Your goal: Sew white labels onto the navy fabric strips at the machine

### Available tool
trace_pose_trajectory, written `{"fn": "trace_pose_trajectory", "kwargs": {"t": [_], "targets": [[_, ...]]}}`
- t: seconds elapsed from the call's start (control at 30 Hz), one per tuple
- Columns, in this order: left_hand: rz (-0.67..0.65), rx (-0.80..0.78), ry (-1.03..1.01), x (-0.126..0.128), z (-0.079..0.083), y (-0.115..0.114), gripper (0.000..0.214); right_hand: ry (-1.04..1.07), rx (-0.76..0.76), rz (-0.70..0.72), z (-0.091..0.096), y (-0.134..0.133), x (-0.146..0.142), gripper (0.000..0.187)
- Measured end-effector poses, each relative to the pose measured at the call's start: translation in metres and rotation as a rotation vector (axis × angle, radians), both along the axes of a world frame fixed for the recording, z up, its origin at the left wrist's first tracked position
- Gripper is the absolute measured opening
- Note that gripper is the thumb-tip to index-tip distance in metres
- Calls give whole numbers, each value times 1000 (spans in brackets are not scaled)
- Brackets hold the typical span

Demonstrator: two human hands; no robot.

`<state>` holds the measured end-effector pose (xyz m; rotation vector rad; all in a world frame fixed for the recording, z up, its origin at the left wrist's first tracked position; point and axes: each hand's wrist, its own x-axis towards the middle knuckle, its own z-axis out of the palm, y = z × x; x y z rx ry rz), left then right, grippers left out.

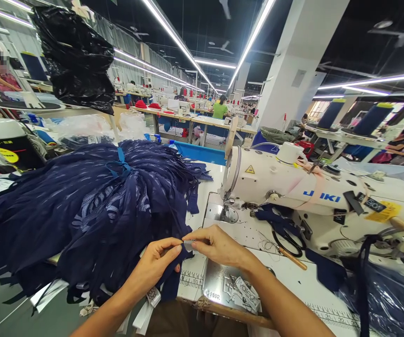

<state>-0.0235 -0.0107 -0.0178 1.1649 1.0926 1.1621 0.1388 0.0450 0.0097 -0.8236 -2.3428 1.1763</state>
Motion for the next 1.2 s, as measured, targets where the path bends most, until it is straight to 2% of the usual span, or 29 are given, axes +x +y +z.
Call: {"fn": "trace_pose_trajectory", "kwargs": {"t": [0.17, 0.23, 0.33, 0.4, 0.47, 0.53, 0.57, 0.6, 0.63, 0.7, 0.73, 0.8, 0.87, 0.93, 1.1, 1.2], "targets": [[37, -13, 2, 0, 0, 0, 23, 42, 38, -215, 3, -2, 4, 32], [55, -30, -6, 0, 0, 0, 23, 33, 25, -287, -1, 2, 18, 36], [95, -52, -22, 0, 0, 0, 23, -79, 57, -377, -18, 12, 54, 39], [126, -52, -33, 1, 0, 0, 22, -218, 133, -468, -33, 17, 80, 40], [150, -50, -52, 2, 1, 0, 22, -388, 270, -629, -42, 17, 99, 39], [168, -58, -87, 4, 3, -1, 21, -475, 394, -783, -41, 11, 101, 38], [178, -67, -113, 6, 4, -1, 21, -454, 405, -815, -37, 6, 95, 37], [187, -76, -143, 8, 5, -1, 22, -390, 370, -803, -32, -1, 84, 36], [192, -79, -178, 10, 6, -2, 23, -285, 276, -730, -26, -7, 70, 35], [191, -68, -247, 15, 8, -2, 23, -50, -6, -539, -14, -20, 38, 29], [190, -54, -270, 17, 9, -2, 22, 37, -123, -487, -10, -24, 22, 28], [198, -21, -283, 21, 9, -1, 19, 216, -247, -488, -5, -29, -4, 28], [225, 2, -253, 22, 9, 1, 16, 355, -275, -545, -3, -28, -19, 32], [233, 21, -191, 20, 9, 3, 15, 408, -262, -571, -3, -25, -24, 35], [160, 134, 69, 11, 15, 9, 13, 360, -182, -509, -4, -22, -18, 36], [87, 175, 174, 9, 19, 10, 15, 335, -218, -489, -4, -22, -15, 35]]}}
